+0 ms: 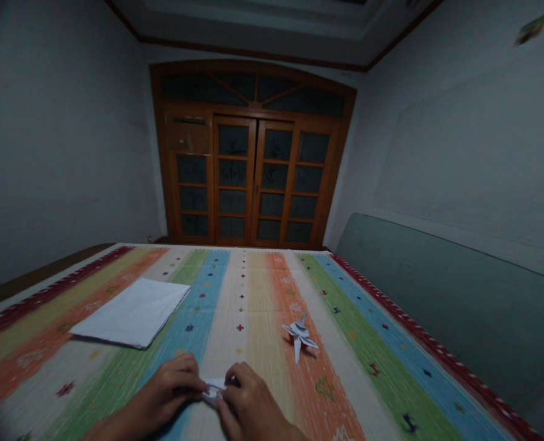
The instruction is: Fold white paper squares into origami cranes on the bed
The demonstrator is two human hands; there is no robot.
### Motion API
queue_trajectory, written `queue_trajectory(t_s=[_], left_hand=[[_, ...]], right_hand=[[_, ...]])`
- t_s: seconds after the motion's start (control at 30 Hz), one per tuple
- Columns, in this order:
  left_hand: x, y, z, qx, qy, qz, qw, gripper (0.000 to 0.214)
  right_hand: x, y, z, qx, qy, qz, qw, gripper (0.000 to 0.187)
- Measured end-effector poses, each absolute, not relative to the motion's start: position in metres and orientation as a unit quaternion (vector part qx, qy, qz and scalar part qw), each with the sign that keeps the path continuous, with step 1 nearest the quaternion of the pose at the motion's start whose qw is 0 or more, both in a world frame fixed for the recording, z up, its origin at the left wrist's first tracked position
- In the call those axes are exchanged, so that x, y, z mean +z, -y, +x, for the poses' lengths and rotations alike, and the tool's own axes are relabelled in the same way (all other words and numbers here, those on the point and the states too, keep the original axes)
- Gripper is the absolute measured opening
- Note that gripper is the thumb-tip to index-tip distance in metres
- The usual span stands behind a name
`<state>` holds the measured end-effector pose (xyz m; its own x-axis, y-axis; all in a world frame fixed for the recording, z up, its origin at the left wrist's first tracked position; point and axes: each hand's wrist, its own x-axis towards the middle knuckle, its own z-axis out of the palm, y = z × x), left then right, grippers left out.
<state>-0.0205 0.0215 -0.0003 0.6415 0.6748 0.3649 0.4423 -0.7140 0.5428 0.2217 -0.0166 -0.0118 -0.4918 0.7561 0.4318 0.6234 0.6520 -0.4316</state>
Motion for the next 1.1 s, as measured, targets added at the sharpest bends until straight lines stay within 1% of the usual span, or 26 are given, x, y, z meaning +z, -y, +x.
queue_trajectory(t_s=[0.1, 0.23, 0.5, 0.77, 0.87, 0.93, 1.03, 1.1], left_hand=[[0.000, -0.025, -0.020, 0.297, -0.368, 0.843, 0.256, 0.015], [0.007, -0.026, -0.019, 0.280, -0.434, 0.795, 0.319, 0.018], [0.014, -0.026, -0.016, 0.275, -0.428, 0.792, 0.339, 0.016], [0.006, -0.026, -0.016, 0.282, -0.421, 0.812, 0.290, 0.023], [0.001, -0.026, -0.016, 0.284, -0.400, 0.827, 0.273, 0.024], [0.001, -0.026, -0.017, 0.279, -0.391, 0.837, 0.261, 0.026], [0.004, -0.027, -0.020, 0.270, -0.381, 0.849, 0.247, 0.027], [0.006, -0.029, -0.023, 0.262, -0.374, 0.859, 0.231, 0.026]], right_hand=[[-0.012, 0.017, 0.219, 0.164, 0.820, -0.428, 0.343, 0.011], [-0.008, 0.017, 0.215, 0.207, 0.781, -0.462, 0.364, 0.012], [-0.003, 0.018, 0.211, 0.233, 0.758, -0.495, 0.355, 0.021], [-0.028, 0.015, 0.209, 0.158, 0.775, -0.488, 0.370, 0.024], [-0.026, 0.017, 0.210, 0.160, 0.773, -0.495, 0.363, 0.024], [-0.021, 0.019, 0.210, 0.188, 0.770, -0.495, 0.356, 0.028], [-0.013, 0.022, 0.211, 0.201, 0.782, -0.478, 0.346, 0.042], [-0.009, 0.023, 0.211, 0.197, 0.795, -0.467, 0.334, 0.041]])
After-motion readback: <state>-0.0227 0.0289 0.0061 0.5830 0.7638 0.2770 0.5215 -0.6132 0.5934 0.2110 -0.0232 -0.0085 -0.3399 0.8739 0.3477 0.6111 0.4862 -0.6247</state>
